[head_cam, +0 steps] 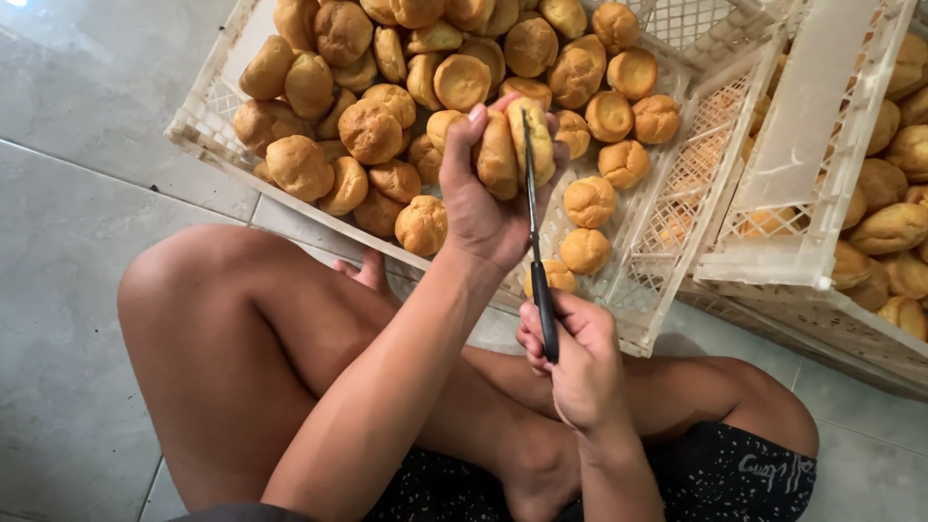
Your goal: Cutting small baked buns partially open with scissors while sitting on the floor.
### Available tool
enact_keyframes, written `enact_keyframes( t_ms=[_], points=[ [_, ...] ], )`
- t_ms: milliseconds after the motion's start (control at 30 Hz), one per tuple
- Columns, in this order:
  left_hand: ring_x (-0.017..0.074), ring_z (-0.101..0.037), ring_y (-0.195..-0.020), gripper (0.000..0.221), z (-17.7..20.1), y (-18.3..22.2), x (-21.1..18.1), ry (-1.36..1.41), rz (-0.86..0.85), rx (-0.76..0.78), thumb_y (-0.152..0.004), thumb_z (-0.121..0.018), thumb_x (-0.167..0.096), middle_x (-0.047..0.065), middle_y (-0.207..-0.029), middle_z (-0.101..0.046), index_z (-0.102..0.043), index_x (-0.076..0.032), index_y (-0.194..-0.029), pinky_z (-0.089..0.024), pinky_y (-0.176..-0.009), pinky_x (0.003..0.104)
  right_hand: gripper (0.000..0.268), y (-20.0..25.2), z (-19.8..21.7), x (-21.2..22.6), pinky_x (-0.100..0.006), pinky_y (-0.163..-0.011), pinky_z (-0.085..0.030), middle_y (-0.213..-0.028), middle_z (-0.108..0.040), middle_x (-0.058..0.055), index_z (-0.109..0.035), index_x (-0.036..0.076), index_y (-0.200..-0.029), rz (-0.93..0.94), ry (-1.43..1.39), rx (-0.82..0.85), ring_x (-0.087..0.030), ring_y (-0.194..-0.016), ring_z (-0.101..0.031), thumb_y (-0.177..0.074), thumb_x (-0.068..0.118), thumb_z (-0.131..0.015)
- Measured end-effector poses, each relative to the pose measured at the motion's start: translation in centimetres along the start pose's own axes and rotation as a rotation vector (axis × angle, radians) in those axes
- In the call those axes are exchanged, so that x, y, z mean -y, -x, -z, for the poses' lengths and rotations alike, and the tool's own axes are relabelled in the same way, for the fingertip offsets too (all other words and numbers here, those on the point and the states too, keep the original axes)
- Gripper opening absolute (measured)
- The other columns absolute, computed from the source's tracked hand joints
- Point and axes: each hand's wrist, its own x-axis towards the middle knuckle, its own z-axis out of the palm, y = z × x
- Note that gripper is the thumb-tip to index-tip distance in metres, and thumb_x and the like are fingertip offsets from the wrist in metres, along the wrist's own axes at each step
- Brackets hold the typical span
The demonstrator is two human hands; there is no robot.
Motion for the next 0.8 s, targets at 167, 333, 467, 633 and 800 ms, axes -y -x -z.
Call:
enact_keyframes(
  t_ms=[167, 333, 467, 633, 800],
  points=[
    [0.0258, -0.065, -0.102, 0.036, -0.2, -0.7, -1.4, 0.055, -0.013, -0.009, -0.095, -0.068, -0.025, 0.015, -0.111, -0.062, -0.058, -0.002, -0.121, -0.058, -0.083, 0.038, 0.009, 2.0, 1.3, -2.7, -0.020, -0.044, -0.024, -0.068, -0.053, -0.005, -0.061, -0.001, -0.088, -0.007, -0.051, 0.108, -0.007, -0.052, -0.036, -0.091, 0.007, -0.057],
    [0.0252, -0.065, -0.099, 0.032, 0.0, -1.0, -2.1, 0.029, -0.035, 0.087, -0.097, -0.067, -0.025, 0.016, -0.107, -0.064, -0.061, -0.002, -0.118, -0.057, -0.082, 0.034, 0.010, 2.4, 2.2, -2.8, -0.019, -0.042, -0.021, -0.067, -0.050, 0.000, -0.061, -0.002, -0.095, -0.025, -0.116, 0.139, -0.004, -0.051, -0.032, -0.090, 0.007, -0.062],
    [0.0239, -0.064, -0.094, 0.041, -0.4, -1.6, -3.3, 0.063, -0.075, -0.010, -0.093, -0.068, -0.027, 0.015, -0.108, -0.062, -0.054, -0.005, -0.124, -0.060, -0.079, 0.033, 0.010, 2.6, 2.8, -1.4, -0.020, -0.043, -0.022, -0.067, -0.052, -0.002, -0.061, -0.002, -0.090, -0.105, 0.001, 0.141, -0.005, -0.051, -0.034, -0.088, 0.007, -0.063],
    [0.0230, -0.063, -0.104, 0.033, 0.0, -1.3, -3.4, 0.062, -0.080, -0.021, -0.096, -0.070, -0.026, 0.011, -0.120, -0.060, -0.061, -0.011, -0.124, -0.059, -0.086, 0.036, 0.011, 2.5, 2.5, -1.2, -0.020, -0.042, -0.021, -0.065, -0.052, -0.003, -0.062, -0.002, -0.090, -0.139, 0.003, 0.122, -0.006, -0.049, -0.033, -0.089, 0.009, -0.062],
    [0.0219, -0.063, -0.106, 0.018, -0.8, -1.2, -3.3, 0.117, -0.015, 0.029, -0.094, -0.075, -0.020, 0.007, -0.110, -0.065, -0.064, -0.013, -0.106, -0.058, -0.088, 0.035, 0.010, 2.2, 3.0, 0.1, -0.020, -0.043, -0.019, -0.065, -0.048, -0.001, -0.059, -0.002, -0.089, -0.151, -0.062, 0.224, -0.005, -0.051, -0.030, -0.090, 0.007, -0.062]
  ],
)
